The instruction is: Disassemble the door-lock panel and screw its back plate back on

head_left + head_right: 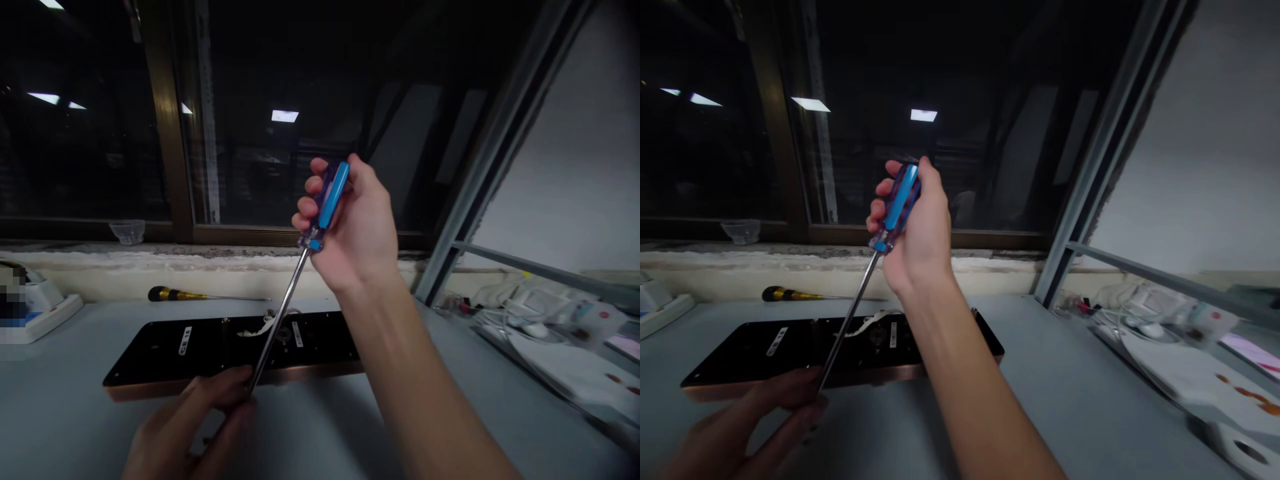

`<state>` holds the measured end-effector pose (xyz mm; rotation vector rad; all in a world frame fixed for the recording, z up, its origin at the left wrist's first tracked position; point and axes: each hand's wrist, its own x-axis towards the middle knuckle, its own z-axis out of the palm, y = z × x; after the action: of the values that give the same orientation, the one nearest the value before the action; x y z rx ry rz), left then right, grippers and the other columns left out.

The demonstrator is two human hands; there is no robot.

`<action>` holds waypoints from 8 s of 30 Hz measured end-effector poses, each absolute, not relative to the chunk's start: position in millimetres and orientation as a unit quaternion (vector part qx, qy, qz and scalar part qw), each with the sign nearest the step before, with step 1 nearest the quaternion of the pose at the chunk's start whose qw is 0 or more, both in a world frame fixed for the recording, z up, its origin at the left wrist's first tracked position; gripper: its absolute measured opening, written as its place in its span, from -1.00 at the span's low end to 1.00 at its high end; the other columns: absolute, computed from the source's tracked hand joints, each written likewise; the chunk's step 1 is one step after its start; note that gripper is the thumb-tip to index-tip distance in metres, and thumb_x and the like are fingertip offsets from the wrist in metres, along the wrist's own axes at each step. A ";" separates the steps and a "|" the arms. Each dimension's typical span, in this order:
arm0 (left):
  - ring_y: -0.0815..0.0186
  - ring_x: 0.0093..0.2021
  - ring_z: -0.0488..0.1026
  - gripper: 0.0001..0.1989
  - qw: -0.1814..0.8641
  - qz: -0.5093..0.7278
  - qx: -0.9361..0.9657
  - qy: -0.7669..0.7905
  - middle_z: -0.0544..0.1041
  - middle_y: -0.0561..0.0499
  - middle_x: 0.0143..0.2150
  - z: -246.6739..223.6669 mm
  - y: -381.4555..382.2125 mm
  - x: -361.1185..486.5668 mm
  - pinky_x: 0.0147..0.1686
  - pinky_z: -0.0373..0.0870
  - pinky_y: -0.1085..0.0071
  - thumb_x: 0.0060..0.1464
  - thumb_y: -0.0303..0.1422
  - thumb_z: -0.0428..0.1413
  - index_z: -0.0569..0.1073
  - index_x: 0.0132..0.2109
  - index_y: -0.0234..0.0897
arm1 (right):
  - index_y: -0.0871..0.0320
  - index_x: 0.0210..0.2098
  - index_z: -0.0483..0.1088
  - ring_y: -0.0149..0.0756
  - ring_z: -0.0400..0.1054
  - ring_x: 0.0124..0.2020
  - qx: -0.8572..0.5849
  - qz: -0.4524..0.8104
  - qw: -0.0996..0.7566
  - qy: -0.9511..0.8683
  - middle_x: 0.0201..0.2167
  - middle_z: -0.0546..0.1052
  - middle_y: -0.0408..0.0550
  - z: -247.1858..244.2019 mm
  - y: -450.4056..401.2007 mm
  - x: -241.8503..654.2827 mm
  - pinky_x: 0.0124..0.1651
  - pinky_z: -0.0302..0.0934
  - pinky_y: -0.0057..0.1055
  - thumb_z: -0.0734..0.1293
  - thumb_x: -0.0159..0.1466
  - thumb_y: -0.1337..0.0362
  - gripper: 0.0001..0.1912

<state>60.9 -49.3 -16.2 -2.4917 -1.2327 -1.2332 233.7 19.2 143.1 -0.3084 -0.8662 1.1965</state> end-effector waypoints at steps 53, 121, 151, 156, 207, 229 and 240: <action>0.30 -0.12 0.45 -0.62 0.243 -0.287 -0.865 -0.331 0.55 0.14 -0.13 -10.2 -32.2 44.1 -0.07 0.28 0.40 0.08 -0.52 -0.09 0.39 -0.01 -0.06 | 0.20 -0.58 0.28 -0.52 0.05 -0.80 -0.284 0.127 0.872 -0.378 -0.74 0.23 -0.20 144.4 46.2 335.7 -0.76 -0.15 -0.54 0.05 0.19 0.21 -0.67; 0.33 -0.17 0.41 -0.69 0.242 -0.303 -0.864 -0.320 0.52 0.10 -0.17 -10.1 -28.3 44.9 -0.15 0.29 0.40 0.12 -0.50 -0.10 0.40 -0.05 -0.15 | 0.19 -0.55 0.26 -0.52 0.05 -0.80 -0.297 0.135 0.871 -0.367 -0.73 0.23 -0.22 146.2 47.9 341.9 -0.81 -0.15 -0.57 0.01 0.25 0.16 -0.62; 0.32 -0.17 0.43 -0.65 0.250 -0.285 -0.865 -0.328 0.54 0.12 -0.16 -10.9 -30.0 43.4 -0.09 0.27 0.38 0.09 -0.52 -0.09 0.39 -0.04 -0.10 | 0.18 -0.59 0.26 -0.51 -0.01 -0.82 -0.270 0.197 0.836 -0.435 -0.77 0.21 -0.20 147.0 40.5 336.4 -0.79 -0.18 -0.55 -0.02 0.24 0.15 -0.58; 0.32 -0.19 0.43 -0.68 0.235 -0.297 -0.866 -0.326 0.53 0.10 -0.16 -9.3 -30.1 44.6 -0.15 0.31 0.41 0.10 -0.50 -0.08 0.40 -0.06 -0.12 | 0.16 -0.60 0.28 -0.50 -0.02 -0.83 -0.235 0.218 0.813 -0.486 -0.79 0.21 -0.20 145.7 40.7 335.9 -0.79 -0.18 -0.54 -0.03 0.24 0.12 -0.55; 0.31 -0.18 0.42 -0.60 0.216 -0.303 -0.867 -0.330 0.52 0.05 -0.17 -4.6 -34.8 50.6 -0.17 0.30 0.37 0.08 -0.63 -0.15 0.40 -0.07 -0.16 | 0.20 -0.50 0.28 -0.54 0.24 -0.74 -0.246 0.240 0.802 -0.488 -0.63 0.38 -0.22 139.5 57.0 329.2 -0.77 0.05 -0.59 0.15 0.26 0.03 -0.61; 0.29 -0.18 0.43 -0.66 0.202 -0.300 -0.870 -0.335 0.52 0.00 -0.17 -7.6 -33.6 48.1 -0.20 0.31 0.36 0.09 -0.57 -0.09 0.42 -0.07 -0.18 | 0.11 -0.43 0.16 -0.53 0.13 -0.81 -0.175 0.194 0.810 -0.525 -0.63 0.39 -0.32 132.2 64.1 329.8 -0.83 -0.11 -0.58 0.40 -0.05 0.00 -0.58; 0.27 -0.19 0.40 -0.67 0.183 -0.295 -0.873 -0.343 0.50 -0.01 -0.17 -8.5 -34.5 49.6 -0.22 0.28 0.34 0.07 -0.61 -0.08 0.39 -0.08 -0.19 | 0.18 -0.40 0.28 -0.55 0.16 -0.78 -0.237 0.192 0.826 -0.474 -0.64 0.38 -0.24 133.5 68.6 328.2 -0.80 -0.04 -0.59 0.27 0.12 0.04 -0.69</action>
<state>49.6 -34.5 -8.5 -2.4629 -0.9681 -0.8332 328.2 68.6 133.5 -0.5046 -1.0082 0.4089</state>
